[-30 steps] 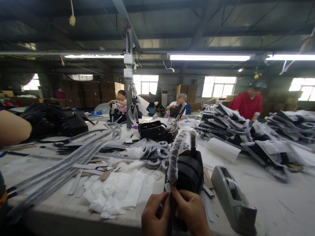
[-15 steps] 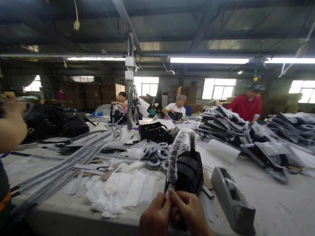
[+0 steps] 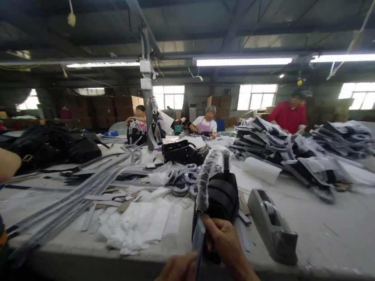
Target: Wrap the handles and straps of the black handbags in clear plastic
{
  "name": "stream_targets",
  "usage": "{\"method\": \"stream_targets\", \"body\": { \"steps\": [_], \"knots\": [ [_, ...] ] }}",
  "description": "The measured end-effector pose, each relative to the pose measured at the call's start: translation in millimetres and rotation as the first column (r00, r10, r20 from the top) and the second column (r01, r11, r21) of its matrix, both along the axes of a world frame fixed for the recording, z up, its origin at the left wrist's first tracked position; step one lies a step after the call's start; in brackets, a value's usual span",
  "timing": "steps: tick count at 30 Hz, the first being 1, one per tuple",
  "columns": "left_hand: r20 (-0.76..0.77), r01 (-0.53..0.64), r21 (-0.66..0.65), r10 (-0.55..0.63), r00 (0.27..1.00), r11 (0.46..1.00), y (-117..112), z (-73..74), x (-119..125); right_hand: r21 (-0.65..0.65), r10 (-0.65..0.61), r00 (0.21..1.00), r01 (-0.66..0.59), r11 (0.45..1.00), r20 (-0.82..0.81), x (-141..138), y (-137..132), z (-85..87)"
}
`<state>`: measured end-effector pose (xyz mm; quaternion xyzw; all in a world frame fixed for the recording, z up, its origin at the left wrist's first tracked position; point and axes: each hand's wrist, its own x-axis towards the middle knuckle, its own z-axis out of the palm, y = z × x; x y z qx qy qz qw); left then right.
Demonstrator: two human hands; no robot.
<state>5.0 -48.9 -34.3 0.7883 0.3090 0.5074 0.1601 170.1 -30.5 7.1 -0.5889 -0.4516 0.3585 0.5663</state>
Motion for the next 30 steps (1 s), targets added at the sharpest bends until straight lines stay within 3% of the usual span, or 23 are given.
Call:
{"method": "stream_targets", "body": {
  "steps": [2, 4, 6, 7, 9, 11, 13, 16, 18, 22, 25, 27, 30],
  "knots": [
    [0.147, -0.068, -0.332, 0.123, 0.981, 0.941, 12, 14.9, 0, 0.014, 0.006, 1.0, -0.006, 1.0, 0.025, -1, -1, 0.0],
    [0.243, 0.121, -0.614, 0.041, 0.969, 0.78, 24, 27.3, 7, 0.026, 0.005, 0.998, -0.007, 1.0, 0.055, -2, -3, 1.1],
    [0.355, 0.324, -0.744, -0.065, 0.933, 0.585, 32, 32.3, 19, 0.035, -0.007, 0.994, 0.004, 0.999, 0.109, -2, -6, 3.2],
    [0.403, 0.388, -0.765, -0.088, 0.911, 0.514, 33, 31.8, 25, 0.043, -0.026, 0.988, 0.02, 0.999, 0.153, -3, -8, 4.4],
    [0.463, 0.438, -0.778, -0.06, 0.884, 0.45, 34, 27.2, 34, 0.079, -0.1, 0.958, 0.081, 0.994, 0.269, -3, -13, 6.5],
    [0.498, 0.446, -0.774, -0.003, 0.867, 0.45, 34, 21.4, 39, 0.145, -0.187, 0.912, 0.142, 0.979, 0.366, -3, -17, 8.2],
    [0.512, 0.427, -0.761, 0.048, 0.857, 0.489, 33, 18.2, 39, 0.205, -0.232, 0.891, 0.162, 0.965, 0.389, -3, -20, 9.1],
    [0.525, 0.395, -0.7, 0.054, 0.849, 0.595, 33, 20.1, 37, 0.174, -0.205, 0.931, 0.158, 0.972, 0.301, -2, -21, 8.6],
    [0.543, 0.402, -0.661, 0.034, 0.839, 0.633, 33, 24.0, 36, 0.097, -0.158, 0.969, 0.142, 0.985, 0.188, -1, -17, 7.5],
    [0.512, 0.42, -0.661, -0.036, 0.858, 0.622, 33, 30.1, 38, 0.019, -0.043, 0.998, 0.043, 0.999, 0.04, -1, -12, 8.7],
    [0.437, 0.366, -0.69, -0.045, 0.899, 0.624, 32, 29.6, 38, 0.005, -0.011, 0.994, 0.01, 1.0, 0.108, 6, -20, 14.6],
    [0.374, 0.302, -0.706, -0.025, 0.927, 0.64, 30, 27.5, 38, 0.02, -0.072, 0.971, 0.069, 0.997, 0.227, 23, -33, 18.7],
    [0.311, 0.234, -0.711, -0.001, 0.95, 0.663, 29, 24.7, 36, 0.099, -0.352, 0.836, 0.344, 0.934, 0.422, 74, -56, 21.0]
  ]
}}
